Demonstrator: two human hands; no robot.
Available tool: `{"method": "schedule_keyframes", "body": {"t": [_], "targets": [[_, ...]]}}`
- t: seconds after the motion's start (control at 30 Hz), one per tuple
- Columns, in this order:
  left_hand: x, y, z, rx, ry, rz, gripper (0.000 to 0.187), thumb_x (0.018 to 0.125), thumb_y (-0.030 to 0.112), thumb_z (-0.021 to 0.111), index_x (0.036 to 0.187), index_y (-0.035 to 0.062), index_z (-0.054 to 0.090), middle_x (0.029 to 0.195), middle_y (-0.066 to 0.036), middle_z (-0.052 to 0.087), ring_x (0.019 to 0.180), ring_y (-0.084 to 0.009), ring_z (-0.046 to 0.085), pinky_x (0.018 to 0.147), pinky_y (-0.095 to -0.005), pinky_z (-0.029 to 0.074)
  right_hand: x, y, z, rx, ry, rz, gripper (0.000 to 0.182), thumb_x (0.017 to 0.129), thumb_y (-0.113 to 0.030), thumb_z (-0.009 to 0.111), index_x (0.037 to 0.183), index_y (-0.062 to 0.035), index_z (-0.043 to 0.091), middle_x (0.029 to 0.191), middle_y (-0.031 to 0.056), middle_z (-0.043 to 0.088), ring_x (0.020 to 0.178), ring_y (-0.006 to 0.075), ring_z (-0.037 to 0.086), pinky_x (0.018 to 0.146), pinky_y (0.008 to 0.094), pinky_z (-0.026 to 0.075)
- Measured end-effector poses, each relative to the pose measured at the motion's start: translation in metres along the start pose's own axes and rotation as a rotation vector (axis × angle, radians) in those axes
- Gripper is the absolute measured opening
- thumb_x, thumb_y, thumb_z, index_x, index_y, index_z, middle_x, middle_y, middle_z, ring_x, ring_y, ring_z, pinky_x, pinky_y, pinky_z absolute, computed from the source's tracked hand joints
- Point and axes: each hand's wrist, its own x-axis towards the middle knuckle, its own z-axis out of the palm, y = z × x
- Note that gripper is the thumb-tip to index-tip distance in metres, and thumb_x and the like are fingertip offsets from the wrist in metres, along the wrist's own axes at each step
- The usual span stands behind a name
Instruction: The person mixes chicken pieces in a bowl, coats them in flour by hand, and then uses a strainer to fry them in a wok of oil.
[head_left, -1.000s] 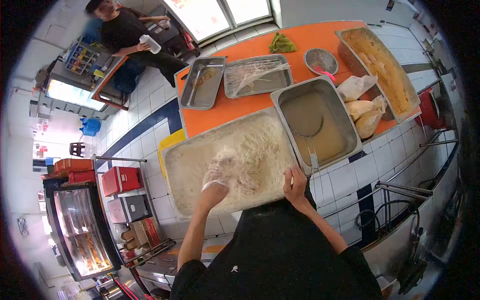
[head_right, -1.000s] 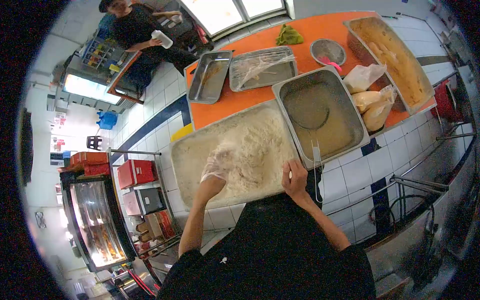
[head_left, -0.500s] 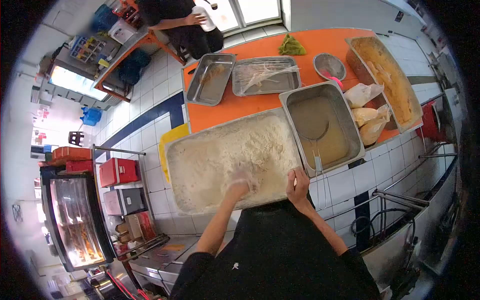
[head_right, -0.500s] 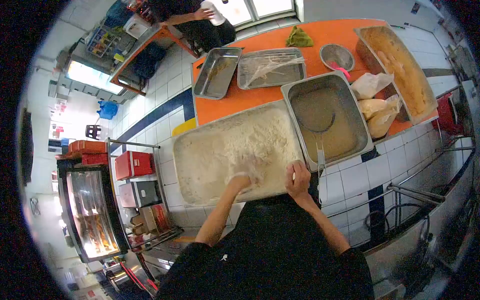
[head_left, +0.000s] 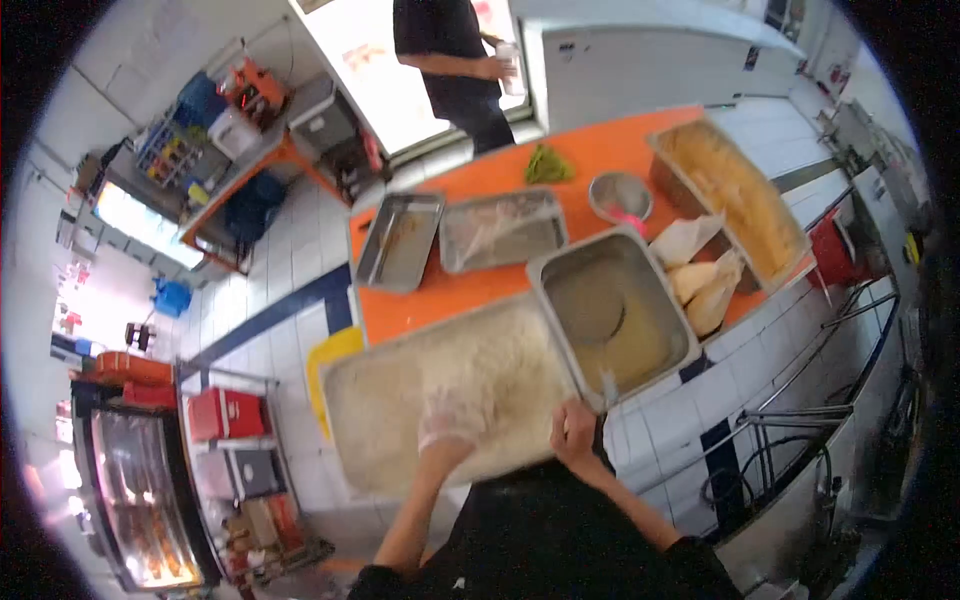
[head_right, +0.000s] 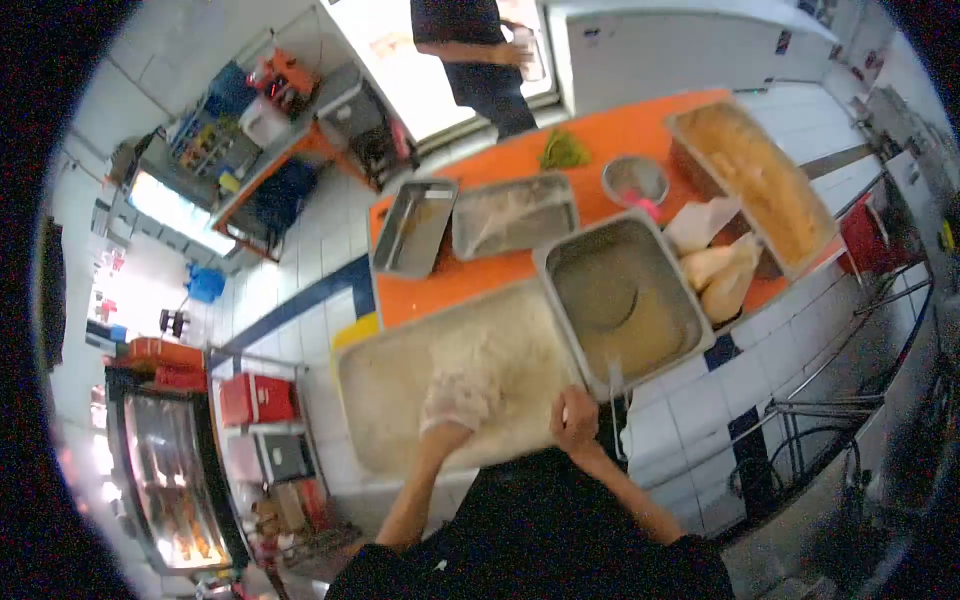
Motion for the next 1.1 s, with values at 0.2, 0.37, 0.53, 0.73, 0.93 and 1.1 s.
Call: {"method": "schedule_keyframes", "body": {"t": [0.2, 0.37, 0.53, 0.73, 0.93, 1.1], "targets": [[0.014, -0.038, 0.143, -0.346, -0.006, -0.259, 0.043, 0.091, 0.034, 0.046, 0.122, 0.0071, 0.06, 0.13, -0.02, 0.056, 0.128, -0.0354, 0.044, 0.112, -0.0473, 0.027, 0.007, -0.004, 0.0, 0.113, -0.05, 0.025, 0.018, 0.09, -0.007, 0.049, 0.075, 0.0006, 0.047, 0.068, 0.0183, 0.047, 0.063, 0.0364, 0.049, 0.056, 0.0422, 0.039], [0.031, -0.129, 0.139, -0.042, -0.119, -0.084, 0.034, 0.091, 0.031, 0.047, 0.11, 0.0112, 0.066, 0.111, -0.014, 0.065, 0.12, -0.0361, 0.049, 0.102, -0.0474, 0.038, -0.001, 0.003, -0.005, 0.069, -0.11, 0.042, 0.014, 0.089, -0.01, 0.051, 0.08, 0.0004, 0.052, 0.074, 0.02, 0.051, 0.068, 0.0406, 0.053, 0.06, 0.0464, 0.042], [0.018, -0.068, 0.048, 0.025, -0.081, -0.326, 0.047, 0.083, 0.03, 0.056, 0.127, 0.0135, 0.057, 0.122, -0.012, 0.061, 0.105, -0.0349, 0.057, 0.09, -0.0467, 0.045, 0.0, -0.003, -0.001, 0.078, -0.072, 0.049, 0.02, 0.093, -0.012, 0.048, 0.076, 0.0, 0.05, 0.071, 0.0186, 0.048, 0.064, 0.0382, 0.051, 0.058, 0.0464, 0.04], [0.011, -0.006, -0.013, -0.136, 0.113, -0.246, 0.053, 0.081, 0.026, 0.06, 0.13, 0.0069, 0.054, 0.119, -0.016, 0.062, 0.107, -0.035, 0.058, 0.096, -0.0425, 0.045, 0.001, -0.001, 0.0, 0.071, -0.057, 0.044, 0.018, 0.092, -0.008, 0.049, 0.077, 0.0009, 0.049, 0.071, 0.0169, 0.047, 0.062, 0.036, 0.05, 0.056, 0.0425, 0.04], [0.047, -0.041, 0.11, 0.122, -0.187, -0.262, 0.039, 0.084, 0.026, 0.054, 0.119, 0.0105, 0.063, 0.119, -0.021, 0.062, 0.106, -0.0339, 0.061, 0.092, -0.0461, 0.047, 0.001, 0.0, 0.004, 0.108, -0.037, 0.006, 0.018, 0.091, -0.008, 0.05, 0.076, 0.0008, 0.047, 0.07, 0.0161, 0.046, 0.062, 0.0355, 0.049, 0.055, 0.0427, 0.039], [0.052, -0.076, 0.092, 0.191, -0.297, -0.185, 0.02, 0.08, 0.02, 0.056, 0.082, 0.0079, 0.072, 0.082, -0.014, 0.069, 0.084, -0.0347, 0.066, 0.077, -0.0455, 0.051, 0.005, -0.002, 0.001, 0.1, -0.061, 0.048, 0.02, 0.092, -0.008, 0.049, 0.075, 0.0009, 0.047, 0.069, 0.0156, 0.045, 0.061, 0.0347, 0.049, 0.055, 0.0423, 0.039]]}}
